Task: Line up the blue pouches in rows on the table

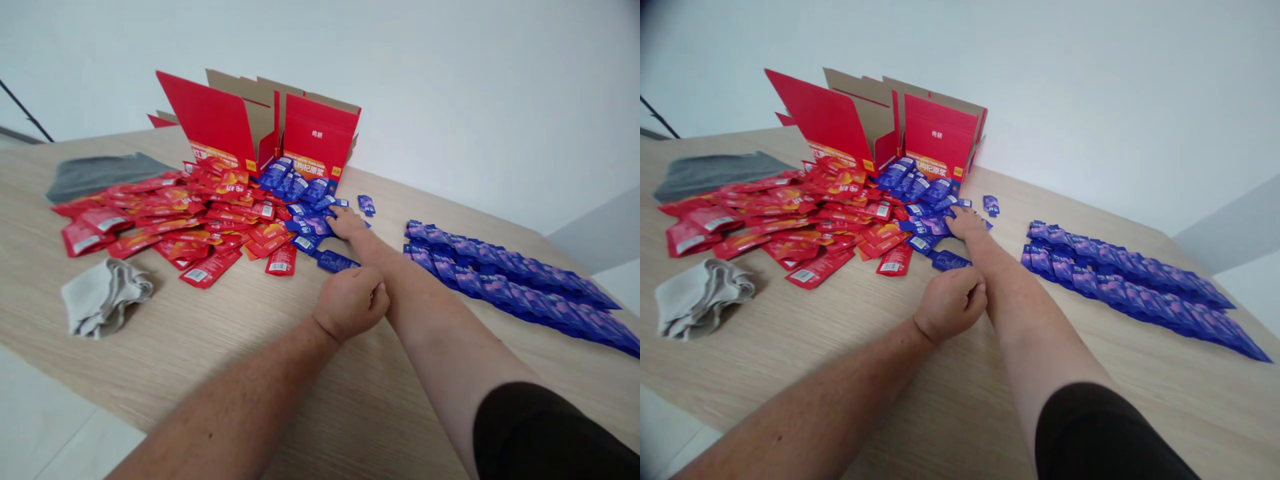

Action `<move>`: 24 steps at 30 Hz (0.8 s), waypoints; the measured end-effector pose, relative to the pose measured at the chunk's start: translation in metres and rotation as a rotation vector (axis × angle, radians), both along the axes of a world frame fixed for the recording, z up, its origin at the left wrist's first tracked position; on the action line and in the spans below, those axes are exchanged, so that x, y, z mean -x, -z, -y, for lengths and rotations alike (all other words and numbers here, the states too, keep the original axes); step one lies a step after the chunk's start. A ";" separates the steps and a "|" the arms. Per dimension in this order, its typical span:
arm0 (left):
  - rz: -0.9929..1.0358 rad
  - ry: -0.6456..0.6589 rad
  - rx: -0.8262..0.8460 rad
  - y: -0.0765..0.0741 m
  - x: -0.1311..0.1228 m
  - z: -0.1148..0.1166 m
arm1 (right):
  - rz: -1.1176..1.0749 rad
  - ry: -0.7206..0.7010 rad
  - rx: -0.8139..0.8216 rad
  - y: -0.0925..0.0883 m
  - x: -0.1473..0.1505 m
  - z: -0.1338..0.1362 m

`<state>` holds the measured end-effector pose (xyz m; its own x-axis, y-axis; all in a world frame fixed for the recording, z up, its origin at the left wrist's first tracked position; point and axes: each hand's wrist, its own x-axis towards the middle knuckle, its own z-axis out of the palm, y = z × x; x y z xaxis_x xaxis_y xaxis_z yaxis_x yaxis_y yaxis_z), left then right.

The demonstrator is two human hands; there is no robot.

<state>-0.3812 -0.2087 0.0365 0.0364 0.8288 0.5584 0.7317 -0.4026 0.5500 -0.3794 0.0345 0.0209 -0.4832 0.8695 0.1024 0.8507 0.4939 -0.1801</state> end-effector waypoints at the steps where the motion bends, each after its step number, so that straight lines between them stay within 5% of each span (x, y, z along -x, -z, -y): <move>1: 0.003 0.001 0.000 0.000 0.000 0.000 | -0.004 0.030 0.013 0.003 0.001 0.001; 24: -0.129 -0.078 0.070 -0.001 0.000 -0.003 | 0.056 -0.085 -0.027 0.017 -0.067 0.082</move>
<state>-0.3810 -0.2053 0.0380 0.0384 0.8688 0.4938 0.8256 -0.3060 0.4742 -0.3125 -0.0479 0.0040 -0.5603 0.8227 0.0963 0.8140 0.5684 -0.1195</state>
